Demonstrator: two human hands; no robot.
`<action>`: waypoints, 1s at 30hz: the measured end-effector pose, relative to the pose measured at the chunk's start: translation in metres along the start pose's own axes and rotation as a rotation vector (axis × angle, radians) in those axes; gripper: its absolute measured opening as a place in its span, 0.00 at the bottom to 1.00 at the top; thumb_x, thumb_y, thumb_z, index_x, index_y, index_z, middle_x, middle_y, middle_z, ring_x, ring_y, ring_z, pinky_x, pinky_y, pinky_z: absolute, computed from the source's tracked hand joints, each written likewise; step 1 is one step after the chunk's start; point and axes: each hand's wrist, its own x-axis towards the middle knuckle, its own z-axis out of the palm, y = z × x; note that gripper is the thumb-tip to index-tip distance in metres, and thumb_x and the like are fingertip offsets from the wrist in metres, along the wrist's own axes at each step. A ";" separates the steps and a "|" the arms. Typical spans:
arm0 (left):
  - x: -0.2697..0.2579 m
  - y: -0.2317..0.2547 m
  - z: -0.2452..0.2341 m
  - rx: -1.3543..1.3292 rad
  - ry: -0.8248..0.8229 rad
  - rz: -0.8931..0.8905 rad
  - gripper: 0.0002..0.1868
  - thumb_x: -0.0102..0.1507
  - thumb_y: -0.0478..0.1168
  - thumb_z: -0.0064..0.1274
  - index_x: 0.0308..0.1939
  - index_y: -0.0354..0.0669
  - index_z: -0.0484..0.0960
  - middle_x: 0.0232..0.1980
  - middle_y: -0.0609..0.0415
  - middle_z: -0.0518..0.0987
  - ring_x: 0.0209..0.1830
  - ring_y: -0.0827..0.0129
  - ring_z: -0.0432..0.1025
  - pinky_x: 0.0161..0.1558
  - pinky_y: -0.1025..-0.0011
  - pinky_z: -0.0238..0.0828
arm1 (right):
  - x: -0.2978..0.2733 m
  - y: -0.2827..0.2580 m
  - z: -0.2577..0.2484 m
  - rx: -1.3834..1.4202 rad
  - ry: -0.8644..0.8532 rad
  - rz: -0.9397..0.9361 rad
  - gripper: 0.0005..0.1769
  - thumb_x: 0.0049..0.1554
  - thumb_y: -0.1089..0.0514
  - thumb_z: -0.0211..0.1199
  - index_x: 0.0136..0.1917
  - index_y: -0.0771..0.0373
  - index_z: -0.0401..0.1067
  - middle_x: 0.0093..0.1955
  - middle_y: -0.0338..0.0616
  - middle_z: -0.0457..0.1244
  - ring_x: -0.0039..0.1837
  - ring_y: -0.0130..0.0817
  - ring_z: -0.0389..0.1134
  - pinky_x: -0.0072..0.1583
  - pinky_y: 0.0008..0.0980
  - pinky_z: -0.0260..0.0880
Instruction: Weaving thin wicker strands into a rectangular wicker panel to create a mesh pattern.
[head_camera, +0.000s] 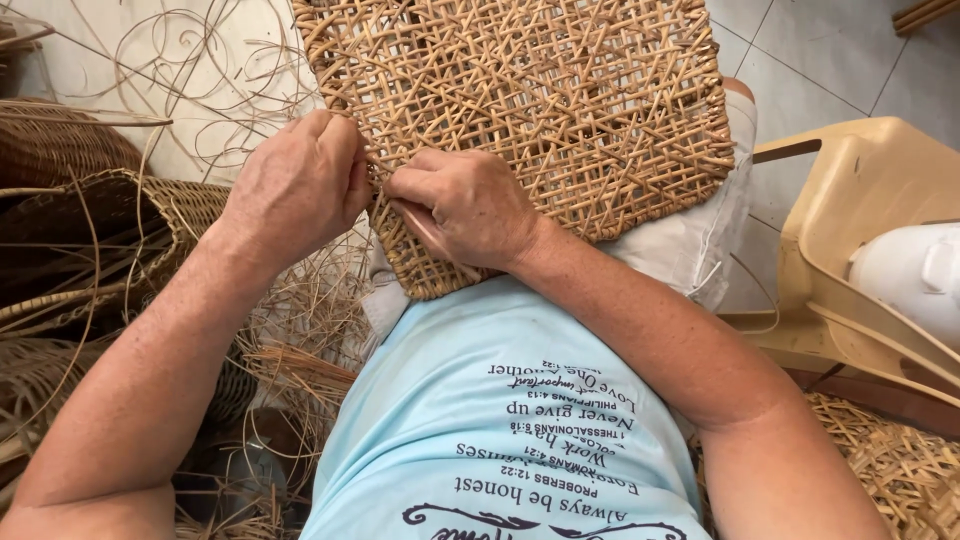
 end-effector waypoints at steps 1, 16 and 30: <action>0.000 0.000 0.001 0.002 0.020 0.001 0.09 0.66 0.43 0.53 0.38 0.45 0.70 0.35 0.51 0.69 0.35 0.47 0.79 0.34 0.57 0.80 | 0.001 -0.001 -0.001 0.004 -0.002 0.003 0.03 0.62 0.59 0.63 0.46 0.53 0.78 0.41 0.43 0.70 0.44 0.39 0.76 0.47 0.33 0.77; -0.015 -0.031 -0.068 -0.025 -0.137 -0.352 0.05 0.72 0.33 0.57 0.46 0.37 0.76 0.44 0.45 0.76 0.39 0.57 0.72 0.42 0.58 0.76 | -0.001 0.012 0.017 -0.120 0.050 -0.104 0.09 0.65 0.54 0.63 0.47 0.59 0.77 0.38 0.42 0.66 0.33 0.29 0.66 0.32 0.28 0.70; -0.021 0.011 0.014 -0.983 0.249 -0.407 0.20 0.73 0.33 0.52 0.69 0.36 0.72 0.57 0.37 0.70 0.42 0.62 0.70 0.36 0.70 0.71 | 0.016 0.012 -0.014 0.186 -0.164 0.113 0.03 0.61 0.59 0.68 0.44 0.56 0.80 0.37 0.45 0.67 0.40 0.35 0.71 0.42 0.30 0.72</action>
